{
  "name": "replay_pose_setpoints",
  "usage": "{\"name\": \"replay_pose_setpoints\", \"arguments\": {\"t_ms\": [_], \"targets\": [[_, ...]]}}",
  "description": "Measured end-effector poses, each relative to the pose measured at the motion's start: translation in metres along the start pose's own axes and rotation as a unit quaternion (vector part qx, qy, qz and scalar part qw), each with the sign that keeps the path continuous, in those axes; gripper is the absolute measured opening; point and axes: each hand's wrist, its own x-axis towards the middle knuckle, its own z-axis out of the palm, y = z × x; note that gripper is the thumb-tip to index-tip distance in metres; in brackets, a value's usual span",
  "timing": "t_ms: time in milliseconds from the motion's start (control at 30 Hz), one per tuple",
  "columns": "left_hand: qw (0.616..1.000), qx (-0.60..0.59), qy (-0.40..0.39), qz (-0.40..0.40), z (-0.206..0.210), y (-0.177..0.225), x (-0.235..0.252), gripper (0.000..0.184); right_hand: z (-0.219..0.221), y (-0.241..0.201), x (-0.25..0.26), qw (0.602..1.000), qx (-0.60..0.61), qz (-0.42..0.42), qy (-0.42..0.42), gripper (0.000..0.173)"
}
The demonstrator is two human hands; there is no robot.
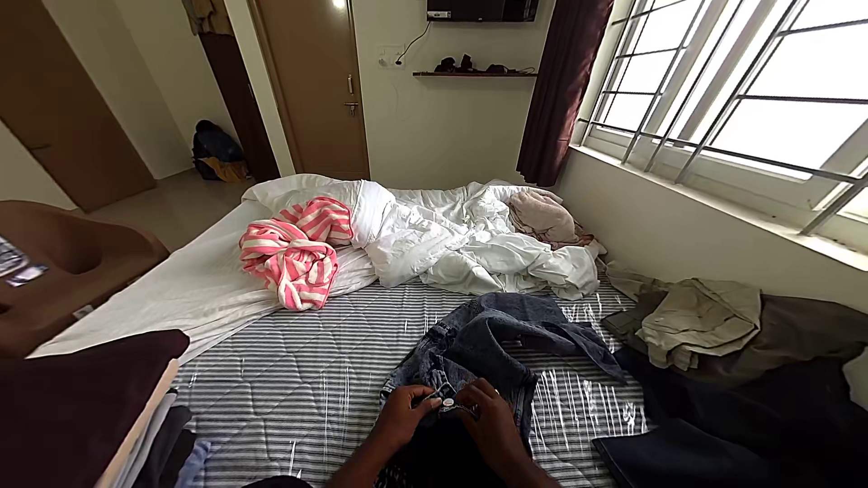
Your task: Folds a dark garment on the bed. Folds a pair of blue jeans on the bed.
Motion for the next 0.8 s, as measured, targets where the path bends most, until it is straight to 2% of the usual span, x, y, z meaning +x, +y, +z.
{"name": "replay_pose_setpoints", "arguments": {"t_ms": [267, 400, 467, 533, 600, 633, 700, 800], "targets": [[1.0, -0.001, -0.008, -0.004, 0.003, 0.002, -0.001, 0.027, 0.004, -0.002, -0.004, 0.996, -0.048, -0.074, 0.022, 0.011], [1.0, -0.006, -0.027, 0.009, 0.001, 0.002, -0.001, 0.028, 0.004, 0.0, -0.003, 0.996, -0.036, -0.074, 0.014, 0.012], [0.999, -0.016, -0.031, 0.025, 0.002, 0.002, -0.001, 0.029, 0.001, -0.004, 0.0, 0.999, 0.007, -0.034, 0.012, 0.024], [0.998, -0.021, -0.041, 0.036, 0.002, 0.001, 0.0, 0.032, -0.005, -0.009, 0.005, 0.998, 0.051, 0.026, -0.018, 0.049], [0.997, -0.027, -0.059, 0.037, 0.001, 0.0, 0.0, 0.033, -0.01, -0.006, 0.009, 0.994, 0.077, 0.062, -0.052, 0.059], [0.996, -0.031, -0.069, 0.039, 0.001, -0.001, 0.0, 0.034, -0.009, -0.001, 0.01, 0.993, 0.08, 0.063, -0.062, 0.057], [0.996, -0.032, -0.076, 0.046, 0.0, -0.002, 0.0, 0.034, -0.009, 0.005, 0.011, 0.992, 0.083, 0.056, -0.075, 0.041], [0.998, -0.028, -0.037, 0.052, 0.003, -0.003, 0.0, 0.029, -0.01, 0.005, 0.012, 0.993, 0.062, 0.048, -0.089, 0.027]]}}
